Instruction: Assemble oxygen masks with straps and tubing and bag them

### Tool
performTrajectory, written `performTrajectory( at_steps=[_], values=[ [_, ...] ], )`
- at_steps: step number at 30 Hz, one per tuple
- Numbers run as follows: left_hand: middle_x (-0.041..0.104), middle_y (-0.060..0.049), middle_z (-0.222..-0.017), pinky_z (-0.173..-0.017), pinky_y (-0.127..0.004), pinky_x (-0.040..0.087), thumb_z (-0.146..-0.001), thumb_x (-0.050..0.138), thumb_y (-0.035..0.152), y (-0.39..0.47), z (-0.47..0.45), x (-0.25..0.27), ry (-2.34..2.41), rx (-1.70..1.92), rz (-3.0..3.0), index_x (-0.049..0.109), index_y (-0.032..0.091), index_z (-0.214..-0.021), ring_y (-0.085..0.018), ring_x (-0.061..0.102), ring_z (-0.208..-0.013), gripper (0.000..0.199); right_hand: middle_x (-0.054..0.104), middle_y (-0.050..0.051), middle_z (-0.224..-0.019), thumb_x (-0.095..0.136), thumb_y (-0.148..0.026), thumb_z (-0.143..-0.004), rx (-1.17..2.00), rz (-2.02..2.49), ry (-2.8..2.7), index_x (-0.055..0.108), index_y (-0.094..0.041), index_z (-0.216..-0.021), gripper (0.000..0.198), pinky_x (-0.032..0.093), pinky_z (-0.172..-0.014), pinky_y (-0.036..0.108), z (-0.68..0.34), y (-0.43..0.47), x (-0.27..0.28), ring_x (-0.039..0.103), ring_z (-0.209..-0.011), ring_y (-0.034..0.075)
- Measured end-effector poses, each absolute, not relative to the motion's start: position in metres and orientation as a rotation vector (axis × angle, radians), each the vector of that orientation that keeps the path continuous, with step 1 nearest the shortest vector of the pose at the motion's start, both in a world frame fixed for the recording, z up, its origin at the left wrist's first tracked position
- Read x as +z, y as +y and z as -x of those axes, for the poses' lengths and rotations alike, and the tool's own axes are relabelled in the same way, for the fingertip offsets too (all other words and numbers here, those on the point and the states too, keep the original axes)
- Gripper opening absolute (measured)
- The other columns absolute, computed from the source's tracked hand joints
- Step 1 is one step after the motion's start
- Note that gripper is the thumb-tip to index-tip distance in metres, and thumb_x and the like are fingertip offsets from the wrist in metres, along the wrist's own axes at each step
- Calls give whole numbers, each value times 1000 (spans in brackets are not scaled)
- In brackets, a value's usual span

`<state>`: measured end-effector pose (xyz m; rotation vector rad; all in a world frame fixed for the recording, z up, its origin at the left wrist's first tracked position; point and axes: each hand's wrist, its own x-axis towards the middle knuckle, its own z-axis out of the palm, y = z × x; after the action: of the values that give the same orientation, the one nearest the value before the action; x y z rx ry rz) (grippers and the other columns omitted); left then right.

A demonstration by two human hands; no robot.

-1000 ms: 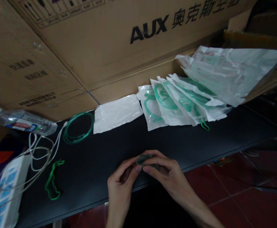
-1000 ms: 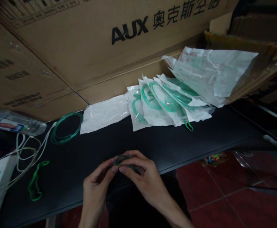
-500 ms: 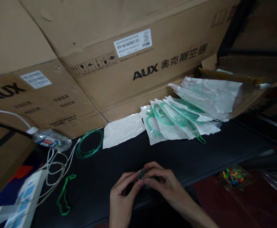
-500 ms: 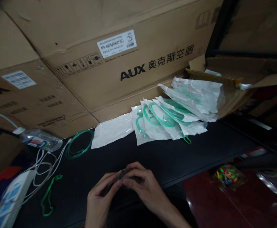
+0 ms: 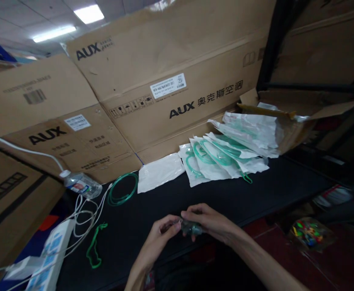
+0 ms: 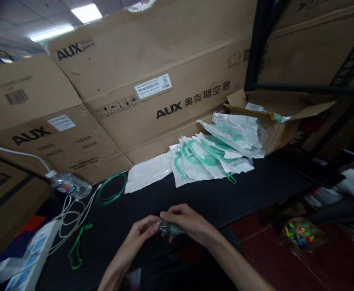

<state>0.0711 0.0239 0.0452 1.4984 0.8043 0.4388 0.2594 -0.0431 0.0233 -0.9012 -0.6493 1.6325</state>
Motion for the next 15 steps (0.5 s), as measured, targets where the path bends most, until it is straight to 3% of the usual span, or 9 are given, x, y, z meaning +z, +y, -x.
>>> performTrajectory(
  at_steps=[2, 4, 7, 11, 15],
  values=[
    [70, -3, -80, -76, -25, 44, -88, 73, 47, 20, -71, 42, 841, 504, -1488, 80, 16, -88, -19, 61, -81, 32, 77, 9, -79, 87, -55, -75, 1589, 872, -594, 74, -12, -84, 46, 57, -56, 27, -260, -45, 22, 73, -67, 21],
    [64, 0, -75, -72, -23, 41, -91, 69, 48, 18, -70, 36, 904, 628, -1464, 78, 16, -90, -15, 55, -75, 33, 78, 7, -92, 84, -58, -79, 1528, 859, -510, 74, -15, -99, 48, 61, -74, 32, -260, -51, 21, 77, -81, 22],
    [58, 2, -72, -69, -23, 40, -96, 61, 51, 16, -72, 21, 999, 840, -1425, 73, 18, -96, -14, 50, -71, 35, 79, 9, -101, 81, -63, -80, 1492, 882, -396, 70, -17, -114, 58, 56, -96, 41, -255, -64, 18, 78, -94, 26],
    [64, -1, -84, -72, -24, 43, -90, 70, 49, 10, -84, 3, 1057, 1035, -1454, 73, 19, -96, -16, 55, -76, 31, 78, 16, -110, 81, -63, -80, 1531, 871, -383, 69, -14, -124, 67, 52, -104, 48, -240, -71, 14, 74, -108, 32],
    [63, 0, -78, -65, -23, 44, -84, 78, 31, -12, -95, -1, 1043, 1100, -1569, 77, 21, -86, -14, 53, -68, 10, 79, 12, -114, 87, -54, -79, 1463, 790, -395, 78, -21, -113, 49, 50, -106, 46, -226, -62, 9, 70, -116, 32]
  ],
)
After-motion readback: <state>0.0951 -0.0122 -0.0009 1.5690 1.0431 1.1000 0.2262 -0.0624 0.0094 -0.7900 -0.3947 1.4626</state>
